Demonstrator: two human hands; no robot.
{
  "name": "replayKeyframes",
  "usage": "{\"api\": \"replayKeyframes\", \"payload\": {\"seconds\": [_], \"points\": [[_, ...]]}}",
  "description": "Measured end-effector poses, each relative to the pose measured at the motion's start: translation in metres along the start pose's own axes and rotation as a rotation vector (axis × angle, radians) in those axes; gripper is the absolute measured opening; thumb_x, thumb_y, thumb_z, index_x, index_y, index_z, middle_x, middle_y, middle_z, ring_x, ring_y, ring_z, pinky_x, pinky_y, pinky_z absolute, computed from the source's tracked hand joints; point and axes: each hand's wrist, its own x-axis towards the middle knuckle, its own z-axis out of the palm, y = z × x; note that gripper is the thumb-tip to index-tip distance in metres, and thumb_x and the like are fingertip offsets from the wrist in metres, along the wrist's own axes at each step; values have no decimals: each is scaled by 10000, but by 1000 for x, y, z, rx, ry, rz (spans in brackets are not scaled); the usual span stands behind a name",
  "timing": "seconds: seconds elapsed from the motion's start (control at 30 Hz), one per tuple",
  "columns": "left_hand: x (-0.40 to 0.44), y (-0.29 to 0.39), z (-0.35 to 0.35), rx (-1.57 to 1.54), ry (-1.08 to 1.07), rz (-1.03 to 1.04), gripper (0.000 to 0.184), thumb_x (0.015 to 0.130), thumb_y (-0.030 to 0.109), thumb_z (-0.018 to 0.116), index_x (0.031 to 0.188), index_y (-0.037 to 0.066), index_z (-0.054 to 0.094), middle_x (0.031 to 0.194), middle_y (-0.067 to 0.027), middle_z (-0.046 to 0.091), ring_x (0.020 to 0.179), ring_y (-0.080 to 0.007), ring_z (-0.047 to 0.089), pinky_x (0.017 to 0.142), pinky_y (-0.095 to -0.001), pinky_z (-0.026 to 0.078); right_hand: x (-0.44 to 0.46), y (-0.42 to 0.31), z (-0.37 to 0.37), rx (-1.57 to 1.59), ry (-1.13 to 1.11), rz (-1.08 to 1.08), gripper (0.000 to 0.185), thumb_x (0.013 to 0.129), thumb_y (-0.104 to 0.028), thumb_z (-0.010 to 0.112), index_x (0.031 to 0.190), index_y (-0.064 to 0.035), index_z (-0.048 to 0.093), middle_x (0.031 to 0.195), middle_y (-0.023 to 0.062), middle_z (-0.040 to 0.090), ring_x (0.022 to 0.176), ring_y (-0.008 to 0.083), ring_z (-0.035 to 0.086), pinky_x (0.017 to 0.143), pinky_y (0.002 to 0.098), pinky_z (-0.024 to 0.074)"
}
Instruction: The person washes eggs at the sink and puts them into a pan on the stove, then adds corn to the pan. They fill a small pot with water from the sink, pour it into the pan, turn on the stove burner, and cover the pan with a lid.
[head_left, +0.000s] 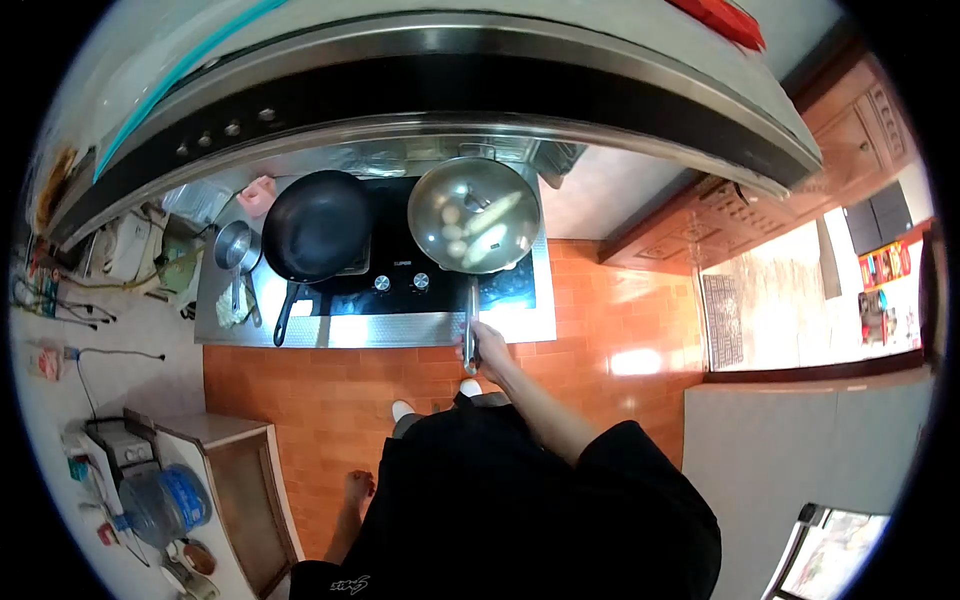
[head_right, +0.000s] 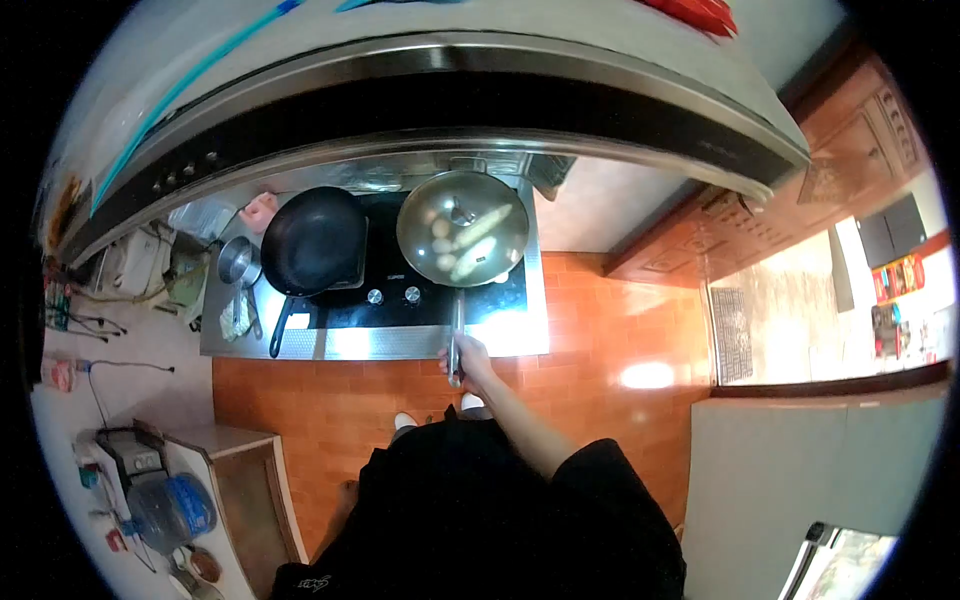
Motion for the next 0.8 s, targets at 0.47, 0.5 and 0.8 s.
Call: {"api": "replayKeyframes", "payload": {"seconds": [0.47,0.5,0.8], "points": [[11,29,-17,-219,44,-9,175,944,131,505,828,6,547,610,-88,528,480,-172,513,443,-307,416,5,-1,0,-196,197,-157,379,977,-396,484,809,-57,492,556,34,469,379,129,424,329,282,332],[8,18,-17,-358,12,-98,180,945,127,498,821,4,543,613,-93,531,484,-178,518,440,-311,412,4,-2,1,-169,186,-154,382,979,-394,482,804,-54,490,557,35,471,375,131,419,329,285,332],[26,-79,-37,-517,-15,-64,175,920,70,534,760,-2,540,571,-116,514,451,-199,503,392,-342,397,2,-6,-1,-221,186,-132,383,986,-375,479,816,-32,485,554,46,457,365,143,415,325,304,341]]}}
